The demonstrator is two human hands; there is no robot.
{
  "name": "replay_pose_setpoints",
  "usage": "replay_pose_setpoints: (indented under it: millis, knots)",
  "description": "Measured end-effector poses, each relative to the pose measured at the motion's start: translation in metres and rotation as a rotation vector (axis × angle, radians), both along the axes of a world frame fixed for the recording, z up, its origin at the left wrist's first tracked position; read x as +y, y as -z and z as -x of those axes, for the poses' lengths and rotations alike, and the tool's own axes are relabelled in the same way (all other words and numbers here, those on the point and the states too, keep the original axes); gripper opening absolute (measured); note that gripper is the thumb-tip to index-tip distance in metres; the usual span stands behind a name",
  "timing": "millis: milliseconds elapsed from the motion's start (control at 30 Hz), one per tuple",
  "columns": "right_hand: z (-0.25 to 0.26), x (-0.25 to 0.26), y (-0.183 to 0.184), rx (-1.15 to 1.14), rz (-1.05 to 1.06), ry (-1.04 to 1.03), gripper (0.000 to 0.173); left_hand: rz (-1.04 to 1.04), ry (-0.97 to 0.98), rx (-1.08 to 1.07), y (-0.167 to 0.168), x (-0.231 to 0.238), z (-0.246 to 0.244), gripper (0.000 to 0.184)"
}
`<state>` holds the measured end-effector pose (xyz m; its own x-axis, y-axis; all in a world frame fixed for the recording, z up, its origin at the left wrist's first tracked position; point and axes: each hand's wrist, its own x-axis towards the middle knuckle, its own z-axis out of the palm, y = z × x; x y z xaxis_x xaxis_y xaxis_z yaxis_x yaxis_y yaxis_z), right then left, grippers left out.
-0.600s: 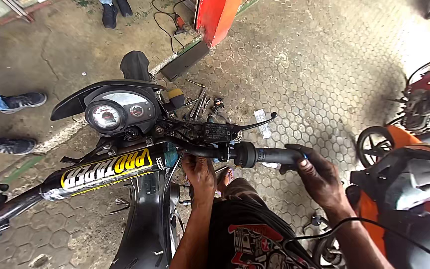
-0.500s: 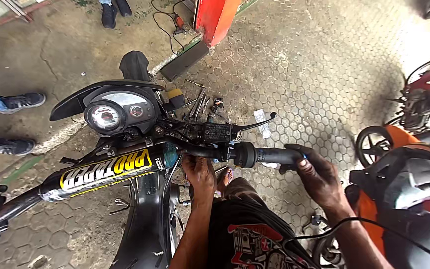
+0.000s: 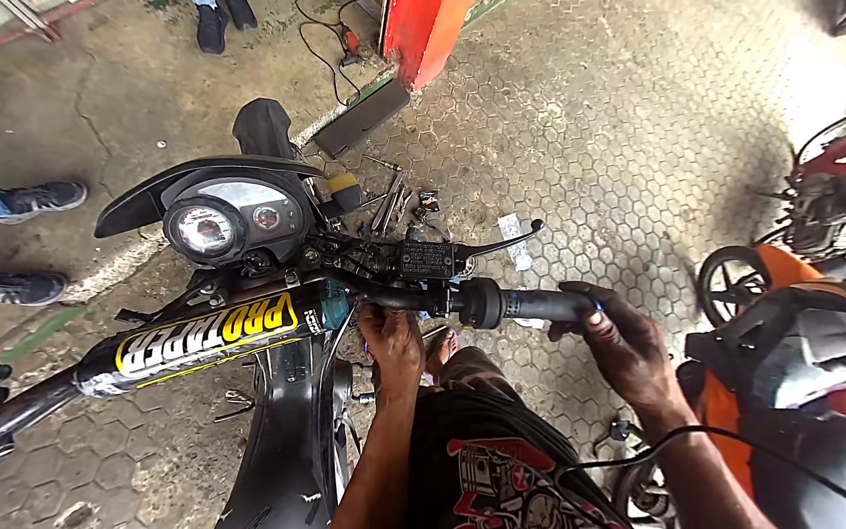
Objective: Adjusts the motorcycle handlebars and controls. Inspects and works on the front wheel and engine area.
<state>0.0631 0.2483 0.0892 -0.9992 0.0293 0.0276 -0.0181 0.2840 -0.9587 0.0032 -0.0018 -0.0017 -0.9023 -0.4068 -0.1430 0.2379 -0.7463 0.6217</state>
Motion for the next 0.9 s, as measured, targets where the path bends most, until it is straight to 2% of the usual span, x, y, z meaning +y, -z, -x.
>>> replay_pose_setpoints:
  millis: [467,900]
  knots:
    - [-0.0005,0.0002,-0.0002,-0.024,0.024,0.002,0.051,-0.145,0.035,0.018,-0.0041,-0.0042,0.0024,0.005]
    - [0.0002,-0.0012,-0.0002,-0.021,0.014,0.003,0.052,-0.125,0.090,0.032,-0.0024,-0.0088,0.0036,0.005]
